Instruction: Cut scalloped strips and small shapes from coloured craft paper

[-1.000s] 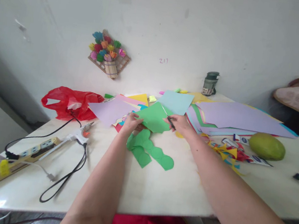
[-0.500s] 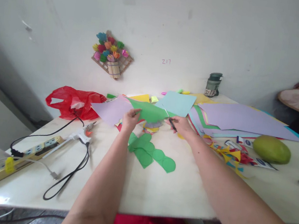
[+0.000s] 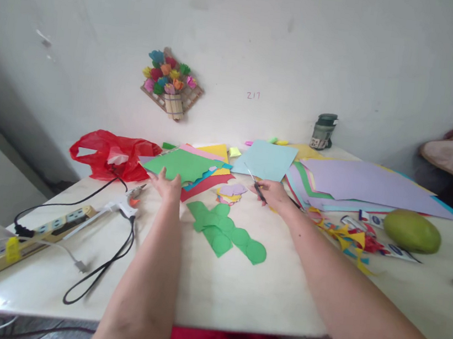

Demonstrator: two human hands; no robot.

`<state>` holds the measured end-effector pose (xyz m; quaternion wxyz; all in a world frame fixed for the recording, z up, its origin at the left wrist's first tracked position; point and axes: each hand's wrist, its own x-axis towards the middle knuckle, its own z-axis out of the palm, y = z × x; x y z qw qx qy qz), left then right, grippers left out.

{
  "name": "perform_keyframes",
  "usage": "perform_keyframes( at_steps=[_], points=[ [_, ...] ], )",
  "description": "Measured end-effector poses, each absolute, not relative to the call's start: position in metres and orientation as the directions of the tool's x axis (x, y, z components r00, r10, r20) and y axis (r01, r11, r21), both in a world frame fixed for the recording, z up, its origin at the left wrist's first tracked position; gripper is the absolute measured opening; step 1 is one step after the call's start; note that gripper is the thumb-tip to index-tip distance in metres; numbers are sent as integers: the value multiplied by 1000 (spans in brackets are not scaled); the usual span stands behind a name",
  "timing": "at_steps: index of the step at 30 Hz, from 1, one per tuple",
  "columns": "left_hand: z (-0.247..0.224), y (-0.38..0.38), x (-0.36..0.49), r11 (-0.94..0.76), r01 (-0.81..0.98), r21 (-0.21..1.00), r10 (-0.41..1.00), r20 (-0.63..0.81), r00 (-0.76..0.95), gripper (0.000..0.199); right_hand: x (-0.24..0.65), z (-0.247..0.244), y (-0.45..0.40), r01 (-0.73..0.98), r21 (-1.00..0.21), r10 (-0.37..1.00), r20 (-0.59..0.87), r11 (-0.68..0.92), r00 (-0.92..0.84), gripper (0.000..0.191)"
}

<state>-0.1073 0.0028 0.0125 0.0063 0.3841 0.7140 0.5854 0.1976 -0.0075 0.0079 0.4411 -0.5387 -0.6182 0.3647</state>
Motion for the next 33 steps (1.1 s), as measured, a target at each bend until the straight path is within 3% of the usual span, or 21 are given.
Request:
perform_keyframes(
  at_steps=[2, 5, 9, 11, 14, 18, 22, 28, 33],
  points=[
    [18, -1, -101, 97, 550, 830, 519, 429, -739, 54, 197, 8, -9, 395, -905, 987, 156, 159, -38, 16],
    [29, -6, -85, 55, 622, 781, 665, 436, -606, 32, 198, 5, -7, 436, -885, 986, 161, 163, -43, 14],
    [39, -12, -66, -31, 517, 855, 955, 177, -236, 24, 197, -6, -1, 398, -899, 983, 170, 184, -70, 12],
    [42, -16, -57, -18, 524, 852, 1000, 26, -8, 29, 196, -10, 0, 382, -897, 975, 199, 220, -95, 13],
    [48, -23, -48, -18, 681, 732, 979, -124, 160, 34, 194, -12, 1, 432, -855, 958, 260, 287, -121, 17],
    [50, -27, -40, -93, 874, 478, 984, -92, 155, 37, 192, -8, 0, 561, -752, 935, 325, 347, -142, 21],
    [46, -25, -36, -158, 909, 387, 965, -137, 226, 32, 192, -5, -3, 642, -677, 927, 342, 358, -157, 21],
    [44, -26, -36, -160, 829, 536, 954, -132, 269, 25, 192, -4, -7, 653, -648, 906, 396, 392, -151, 19],
    [50, -33, -39, -128, 496, 859, 944, -49, 327, 36, 186, 5, -14, 469, -828, 952, 279, 306, -128, 14]
  ],
)
